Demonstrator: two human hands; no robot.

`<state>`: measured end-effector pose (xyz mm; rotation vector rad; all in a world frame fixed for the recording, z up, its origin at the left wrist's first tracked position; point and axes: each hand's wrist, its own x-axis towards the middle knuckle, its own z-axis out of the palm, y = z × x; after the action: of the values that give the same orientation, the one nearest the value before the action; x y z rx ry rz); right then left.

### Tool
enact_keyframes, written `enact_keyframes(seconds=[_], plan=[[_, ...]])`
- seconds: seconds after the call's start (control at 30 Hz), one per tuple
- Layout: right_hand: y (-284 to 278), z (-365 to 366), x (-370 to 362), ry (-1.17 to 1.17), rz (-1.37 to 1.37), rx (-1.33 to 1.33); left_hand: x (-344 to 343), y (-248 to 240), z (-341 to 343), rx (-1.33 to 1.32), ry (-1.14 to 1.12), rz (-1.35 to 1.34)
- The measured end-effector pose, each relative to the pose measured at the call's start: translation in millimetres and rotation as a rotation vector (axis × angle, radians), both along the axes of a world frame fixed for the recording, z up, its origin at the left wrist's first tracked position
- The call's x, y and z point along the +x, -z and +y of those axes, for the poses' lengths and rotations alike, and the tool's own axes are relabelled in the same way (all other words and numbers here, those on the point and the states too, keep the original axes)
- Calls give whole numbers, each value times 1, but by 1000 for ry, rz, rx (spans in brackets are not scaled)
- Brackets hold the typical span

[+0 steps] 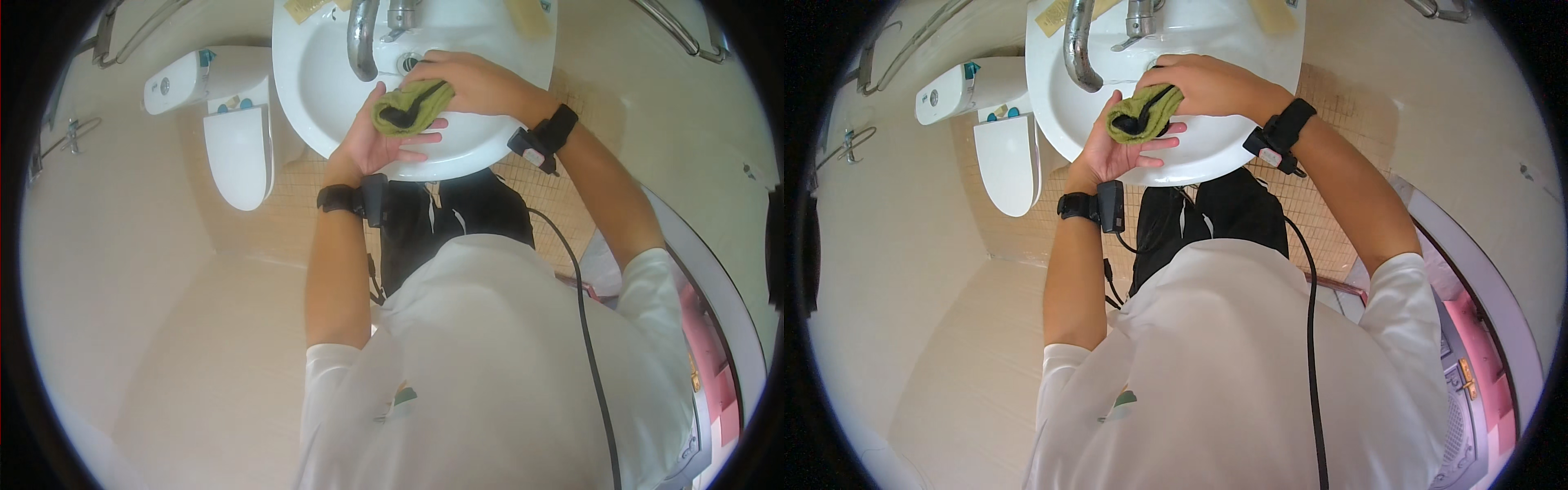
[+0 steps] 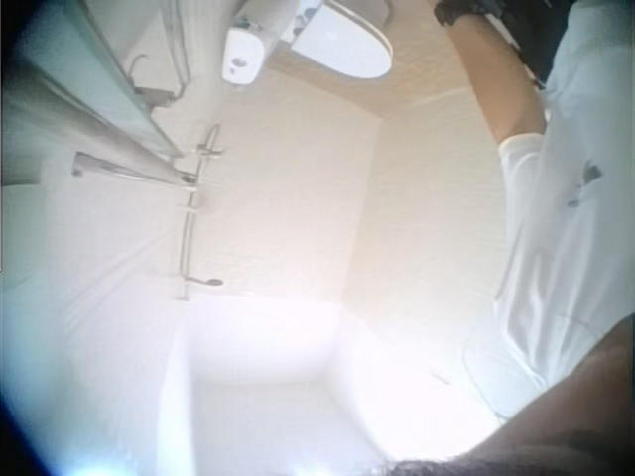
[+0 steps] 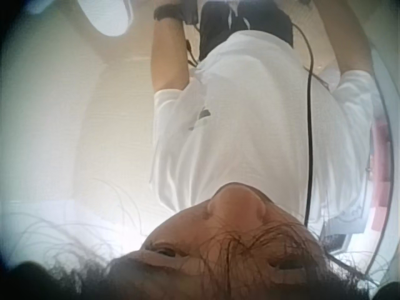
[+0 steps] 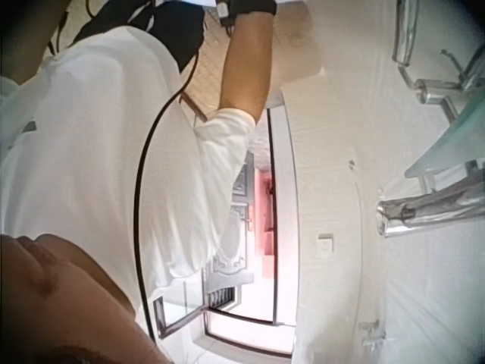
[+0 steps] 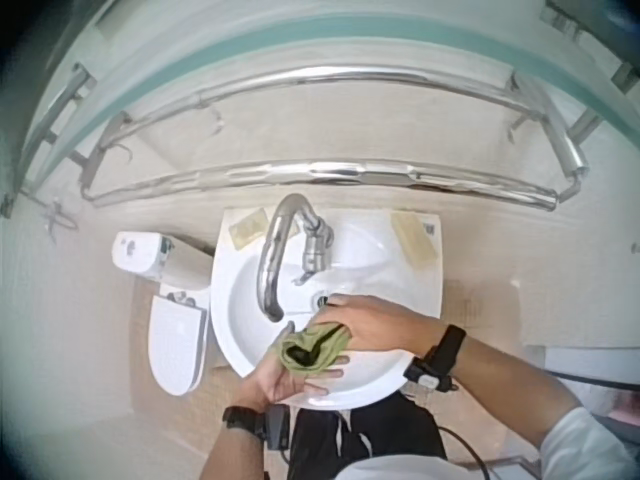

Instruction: Washing a green cleaning cloth in a bathroom sink.

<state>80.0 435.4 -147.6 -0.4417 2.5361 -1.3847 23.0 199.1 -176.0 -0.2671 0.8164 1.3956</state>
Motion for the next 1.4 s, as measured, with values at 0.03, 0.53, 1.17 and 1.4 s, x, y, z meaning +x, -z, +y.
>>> enact_keyframes(seconds=[0.03, 0.53, 1.17, 1.4], plan=[[-2, -1, -3, -30, -13, 7, 0, -1, -1, 0, -3, 15], [17, -15, -36, -171, 256, 395, -4, -25, 20, -256, 539, 664], [52, -61, 4, 130, -634, 2, -5, 6, 3, -592, 961, 1987], [88, -88, 36, 335, -594, -365, -4, 17, -7, -464, 878, 2236]])
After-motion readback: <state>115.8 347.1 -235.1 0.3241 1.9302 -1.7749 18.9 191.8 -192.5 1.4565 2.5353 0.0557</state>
